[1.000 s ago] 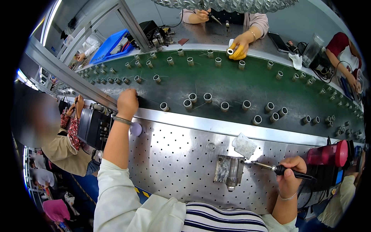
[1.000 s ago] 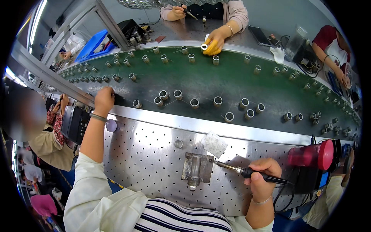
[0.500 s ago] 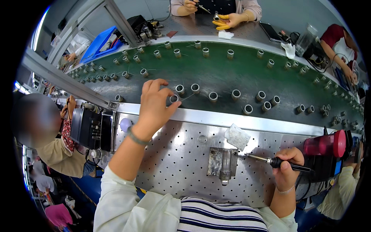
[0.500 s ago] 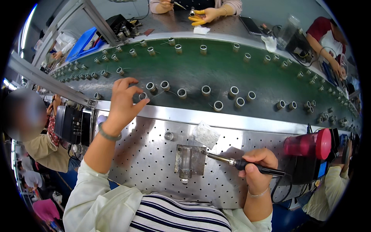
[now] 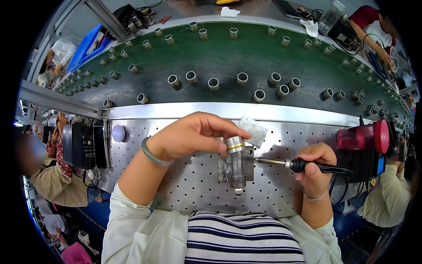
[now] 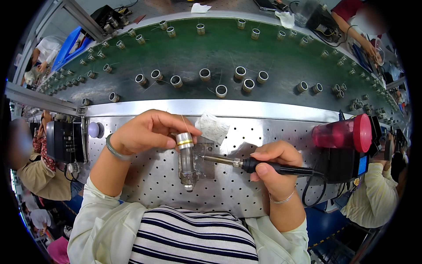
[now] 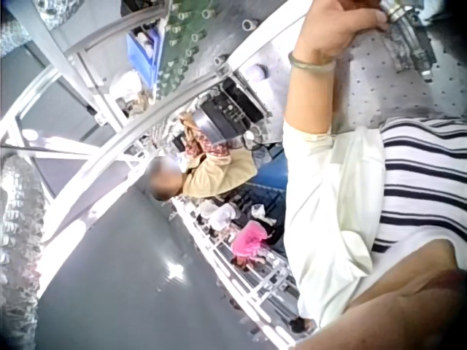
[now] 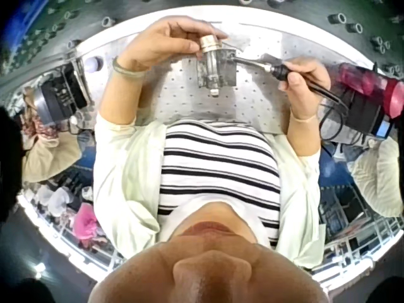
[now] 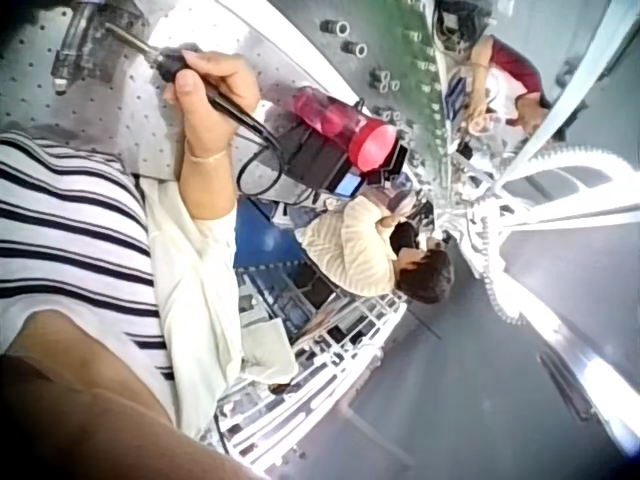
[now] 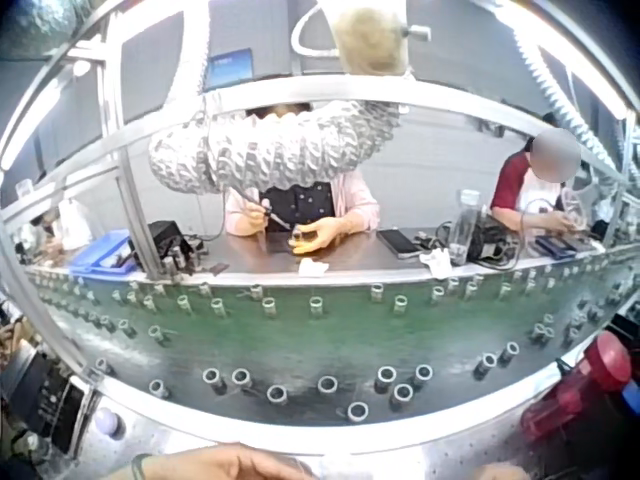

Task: The person uses a soldering iron to apply heat to small cylindrical metal components held in a fixture. They repeatedly pick up components from a rotating tray, solder them, and place them back on the tray.

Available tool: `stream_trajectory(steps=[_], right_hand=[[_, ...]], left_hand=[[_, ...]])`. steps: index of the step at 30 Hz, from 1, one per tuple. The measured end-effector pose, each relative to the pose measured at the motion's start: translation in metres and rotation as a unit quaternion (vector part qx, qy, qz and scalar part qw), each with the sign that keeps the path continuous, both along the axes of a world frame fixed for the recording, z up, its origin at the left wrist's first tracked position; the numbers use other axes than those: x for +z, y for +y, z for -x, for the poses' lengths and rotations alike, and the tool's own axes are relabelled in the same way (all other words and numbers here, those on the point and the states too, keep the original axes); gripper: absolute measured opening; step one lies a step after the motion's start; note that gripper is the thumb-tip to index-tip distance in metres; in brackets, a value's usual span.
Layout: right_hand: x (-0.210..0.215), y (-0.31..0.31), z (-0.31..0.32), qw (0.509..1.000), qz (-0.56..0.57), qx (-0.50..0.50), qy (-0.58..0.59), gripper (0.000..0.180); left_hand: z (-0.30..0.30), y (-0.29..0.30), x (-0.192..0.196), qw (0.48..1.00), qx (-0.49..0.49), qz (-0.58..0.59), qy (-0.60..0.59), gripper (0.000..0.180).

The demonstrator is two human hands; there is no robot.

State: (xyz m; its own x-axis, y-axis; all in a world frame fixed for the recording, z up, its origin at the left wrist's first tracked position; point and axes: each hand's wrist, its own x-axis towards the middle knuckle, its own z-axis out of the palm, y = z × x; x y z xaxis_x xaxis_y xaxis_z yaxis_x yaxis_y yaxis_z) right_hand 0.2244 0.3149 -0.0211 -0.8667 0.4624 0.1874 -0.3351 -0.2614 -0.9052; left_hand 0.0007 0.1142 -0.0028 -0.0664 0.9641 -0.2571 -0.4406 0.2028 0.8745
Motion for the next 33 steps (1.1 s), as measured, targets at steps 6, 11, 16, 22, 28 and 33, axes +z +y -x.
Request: stream_trajectory(steps=[6,11,16,22,28,33], right_hand=[[0.001,-0.002,-0.002,1.0,0.012,0.015,-0.001,0.019],[0.002,-0.003,-0.002,1.0,0.018,0.014,-0.005,0.019],[0.003,-0.003,-0.002,1.0,-0.005,0.017,-0.005,0.018],[0.001,-0.005,0.0,0.999,-0.009,0.039,0.008,0.017],[-0.002,-0.005,0.0,0.997,-0.013,0.066,0.03,0.02],[-0.002,-0.005,0.0,0.998,-0.019,0.058,0.031,0.02]], left_hand=[[-0.022,0.001,-0.011,0.998,0.025,-0.016,-0.051,0.066],[-0.034,-0.002,-0.006,0.984,0.09,-0.018,-0.15,0.086],[-0.03,-0.001,-0.005,0.993,0.031,0.04,-0.104,0.084],[-0.039,-0.002,-0.01,0.991,0.105,-0.01,-0.088,0.059],[-0.042,-0.006,-0.01,0.988,0.139,-0.073,-0.009,0.025],[-0.044,-0.004,-0.005,0.989,0.14,-0.054,-0.002,0.018]])
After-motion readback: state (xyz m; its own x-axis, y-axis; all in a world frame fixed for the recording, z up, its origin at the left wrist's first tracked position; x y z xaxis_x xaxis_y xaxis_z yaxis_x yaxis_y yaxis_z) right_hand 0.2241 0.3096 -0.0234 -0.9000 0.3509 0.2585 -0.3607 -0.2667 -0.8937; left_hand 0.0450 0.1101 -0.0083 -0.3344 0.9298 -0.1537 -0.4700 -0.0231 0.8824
